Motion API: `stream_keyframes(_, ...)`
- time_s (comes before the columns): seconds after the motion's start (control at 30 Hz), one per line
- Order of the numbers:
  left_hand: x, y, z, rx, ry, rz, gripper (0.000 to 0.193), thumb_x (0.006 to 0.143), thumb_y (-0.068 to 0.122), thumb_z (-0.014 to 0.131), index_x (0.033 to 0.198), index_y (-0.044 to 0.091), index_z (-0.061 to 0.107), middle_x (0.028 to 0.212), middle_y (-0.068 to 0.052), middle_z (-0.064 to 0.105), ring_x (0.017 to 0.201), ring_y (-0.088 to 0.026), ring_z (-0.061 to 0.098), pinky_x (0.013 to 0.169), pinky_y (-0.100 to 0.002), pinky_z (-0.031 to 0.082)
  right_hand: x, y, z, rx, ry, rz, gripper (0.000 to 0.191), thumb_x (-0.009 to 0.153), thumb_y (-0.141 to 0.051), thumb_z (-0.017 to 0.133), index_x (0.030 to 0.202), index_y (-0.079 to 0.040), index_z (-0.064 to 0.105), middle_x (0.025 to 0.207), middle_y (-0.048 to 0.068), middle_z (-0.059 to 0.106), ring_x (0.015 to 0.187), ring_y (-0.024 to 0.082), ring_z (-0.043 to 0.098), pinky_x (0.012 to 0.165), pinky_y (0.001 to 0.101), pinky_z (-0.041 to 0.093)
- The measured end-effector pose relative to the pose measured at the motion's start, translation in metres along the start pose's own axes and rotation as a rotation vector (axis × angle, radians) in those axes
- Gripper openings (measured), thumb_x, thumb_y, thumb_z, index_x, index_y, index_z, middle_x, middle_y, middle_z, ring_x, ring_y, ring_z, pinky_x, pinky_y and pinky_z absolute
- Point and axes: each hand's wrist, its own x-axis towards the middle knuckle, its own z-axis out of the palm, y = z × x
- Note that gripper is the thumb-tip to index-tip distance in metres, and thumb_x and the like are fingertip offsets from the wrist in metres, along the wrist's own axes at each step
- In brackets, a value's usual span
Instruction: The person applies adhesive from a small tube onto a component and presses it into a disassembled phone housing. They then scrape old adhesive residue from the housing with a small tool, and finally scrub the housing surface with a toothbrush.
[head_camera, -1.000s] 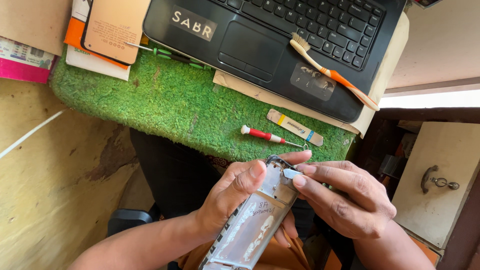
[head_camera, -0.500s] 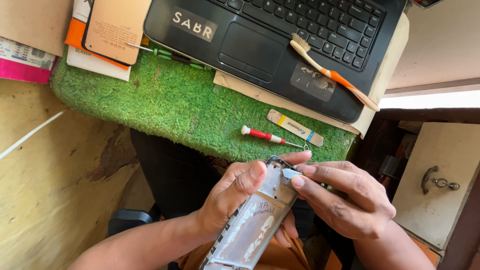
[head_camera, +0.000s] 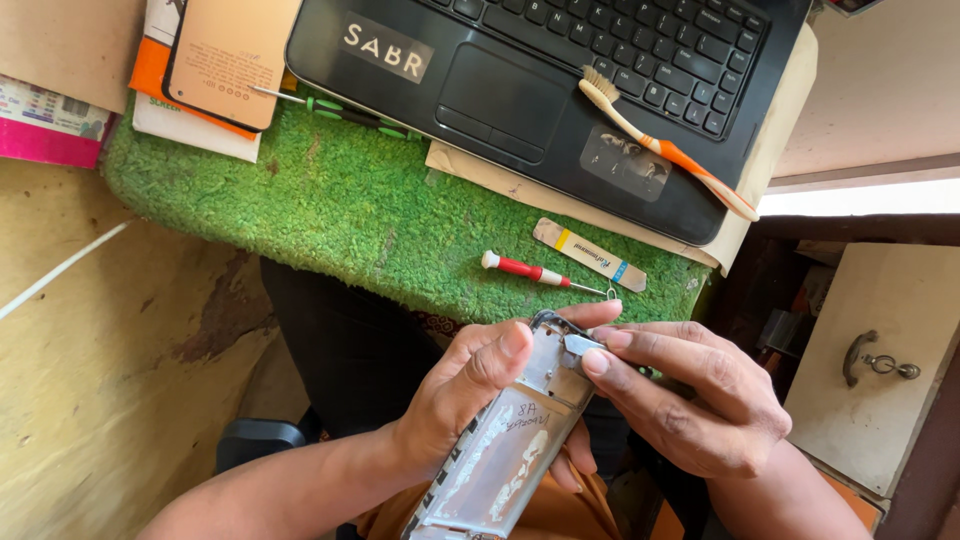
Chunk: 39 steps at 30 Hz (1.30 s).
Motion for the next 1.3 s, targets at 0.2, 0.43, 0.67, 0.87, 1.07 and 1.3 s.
stream_keyframes(0.2, 0.001, -0.001, 0.0, -0.03, -0.009, -0.004, 0.085, 0.113, 0.052, 0.048, 0.17, -0.008, 0.03, 0.093, -0.03, 0.067, 0.078, -0.029, 0.071, 0.079, -0.033, 0.06, -0.002, 0.002, 0.001, 0.023, 0.036, -0.038, 0.031, 0.073, 0.01, 0.085, 0.099, 0.002, 0.071, 0.1, 0.018, 0.065, 0.085, 0.028, 0.075, 0.073, 0.0371, 0.066)
stream_keyframes(0.43, -0.001, 0.001, -0.001, 0.014, -0.013, -0.008, 0.09, 0.11, 0.056, 0.051, 0.169, -0.008, 0.029, 0.097, -0.03, 0.068, 0.082, -0.031, 0.072, 0.076, -0.035, 0.061, -0.005, 0.008, 0.004, 0.037, 0.055, -0.062, 0.033, 0.072, 0.012, 0.086, 0.098, 0.003, 0.067, 0.098, 0.017, 0.066, 0.084, 0.027, 0.074, 0.072, 0.038, 0.066)
stream_keyframes(0.67, 0.0, 0.001, -0.002, 0.035, -0.016, -0.007, 0.092, 0.109, 0.056, 0.055, 0.168, -0.009, 0.031, 0.095, -0.03, 0.068, 0.083, -0.032, 0.072, 0.077, -0.035, 0.061, -0.004, 0.007, 0.004, 0.041, 0.061, -0.042, 0.033, 0.071, 0.014, 0.086, 0.098, 0.003, 0.07, 0.097, 0.017, 0.065, 0.081, 0.026, 0.075, 0.068, 0.0356, 0.065)
stream_keyframes(0.87, 0.001, -0.001, -0.002, -0.022, 0.003, -0.019, 0.09, 0.106, 0.054, 0.056, 0.166, -0.008, 0.031, 0.106, -0.026, 0.067, 0.083, -0.031, 0.073, 0.076, -0.037, 0.063, -0.001, 0.008, 0.005, 0.05, 0.07, -0.058, 0.037, 0.07, 0.015, 0.084, 0.1, 0.003, 0.065, 0.096, 0.017, 0.067, 0.08, 0.026, 0.074, 0.067, 0.0365, 0.065)
stream_keyframes(1.07, 0.0, -0.003, -0.002, -0.009, -0.007, 0.009, 0.087, 0.11, 0.053, 0.057, 0.166, -0.01, 0.033, 0.11, -0.027, 0.066, 0.083, -0.032, 0.072, 0.077, -0.037, 0.062, -0.003, 0.011, 0.007, 0.079, 0.099, -0.081, 0.041, 0.073, 0.016, 0.082, 0.103, 0.004, 0.057, 0.097, 0.017, 0.067, 0.082, 0.026, 0.074, 0.069, 0.0375, 0.065)
stream_keyframes(1.3, 0.001, -0.003, -0.003, -0.03, -0.02, -0.014, 0.087, 0.111, 0.053, 0.056, 0.168, -0.01, 0.033, 0.103, -0.027, 0.066, 0.085, -0.032, 0.073, 0.078, -0.039, 0.063, -0.006, 0.009, 0.005, 0.024, 0.063, -0.049, 0.038, 0.071, 0.014, 0.085, 0.103, 0.003, 0.069, 0.097, 0.017, 0.067, 0.082, 0.027, 0.075, 0.069, 0.0356, 0.065)
